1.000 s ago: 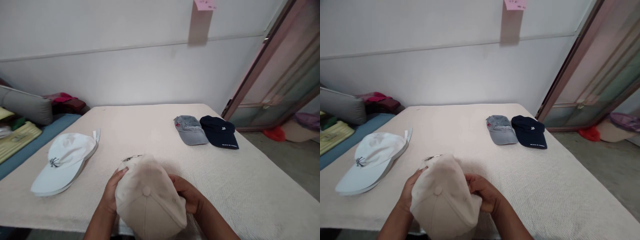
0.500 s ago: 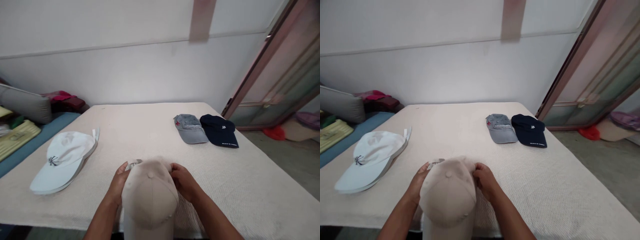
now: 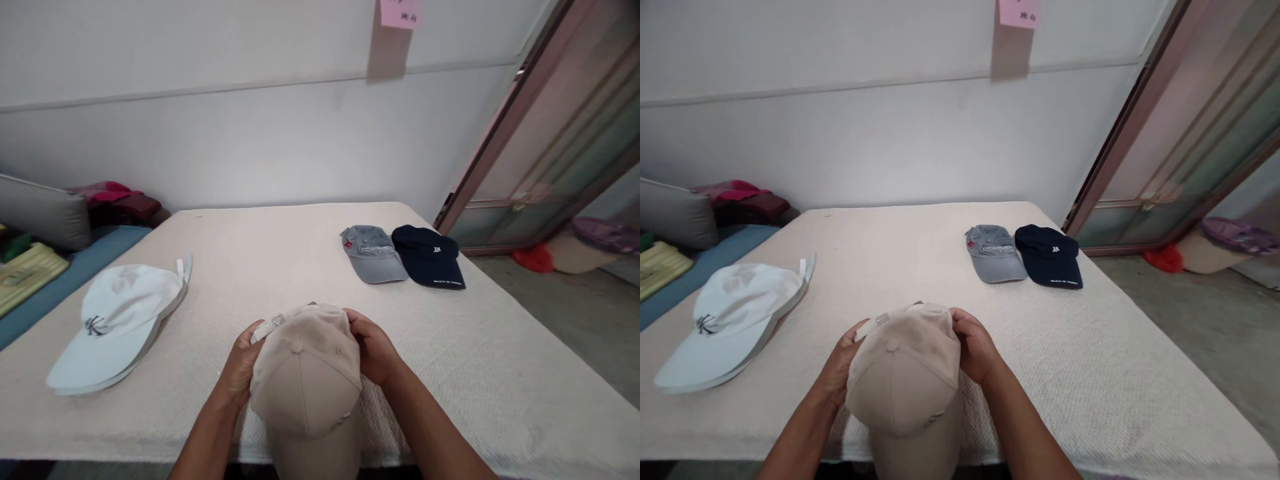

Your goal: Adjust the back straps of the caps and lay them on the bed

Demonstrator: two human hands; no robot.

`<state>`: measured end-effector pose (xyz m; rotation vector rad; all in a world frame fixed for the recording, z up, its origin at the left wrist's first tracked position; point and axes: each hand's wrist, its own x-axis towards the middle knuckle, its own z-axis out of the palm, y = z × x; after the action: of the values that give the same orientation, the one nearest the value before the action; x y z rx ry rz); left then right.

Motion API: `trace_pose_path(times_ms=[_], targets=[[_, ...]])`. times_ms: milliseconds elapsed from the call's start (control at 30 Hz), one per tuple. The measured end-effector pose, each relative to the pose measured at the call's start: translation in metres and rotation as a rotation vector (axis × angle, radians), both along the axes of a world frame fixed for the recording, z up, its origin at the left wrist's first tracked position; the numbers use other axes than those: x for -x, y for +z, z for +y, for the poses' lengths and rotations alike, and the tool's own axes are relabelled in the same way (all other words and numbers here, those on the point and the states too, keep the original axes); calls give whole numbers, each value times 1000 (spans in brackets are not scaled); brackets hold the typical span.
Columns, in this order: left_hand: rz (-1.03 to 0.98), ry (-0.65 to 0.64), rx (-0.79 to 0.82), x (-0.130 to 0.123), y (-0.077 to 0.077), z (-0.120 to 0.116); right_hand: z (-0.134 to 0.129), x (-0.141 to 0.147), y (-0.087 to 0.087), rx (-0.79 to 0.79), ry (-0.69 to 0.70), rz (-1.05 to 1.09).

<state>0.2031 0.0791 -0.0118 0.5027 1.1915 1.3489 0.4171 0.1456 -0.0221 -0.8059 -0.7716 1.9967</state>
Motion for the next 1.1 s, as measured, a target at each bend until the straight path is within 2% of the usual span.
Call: trace_pose_path(times_ms=[133,200,267,433,533,667,833,967,1100], targets=[[20,-7,3,-1,1,1,4,-3,-2,-128,-168,-285],[29,-32,0,-3,0,2,4,-4,-2,-271,-280,-387],[40,-71,-12,-6,-3,3,1,-6,1,-485,-335,-459],[79,-94,6,-13,-9,6,-18,-2,17,-1053,-222,-555],[4,-50,31,-15,-9,9,-26,2,19,-1217,-127,-598],[-106,-18,36,-15,-5,10,-28,6,11,-1286,-13,-672],[-127,-96,12,-21,-2,7,-27,8,2,-1278,76,-806],[-68,-92,65,-28,3,6,-25,10,-1,-1253,68,-904],[8,-72,108,-32,5,5,-23,14,-1,-1158,0,-957]])
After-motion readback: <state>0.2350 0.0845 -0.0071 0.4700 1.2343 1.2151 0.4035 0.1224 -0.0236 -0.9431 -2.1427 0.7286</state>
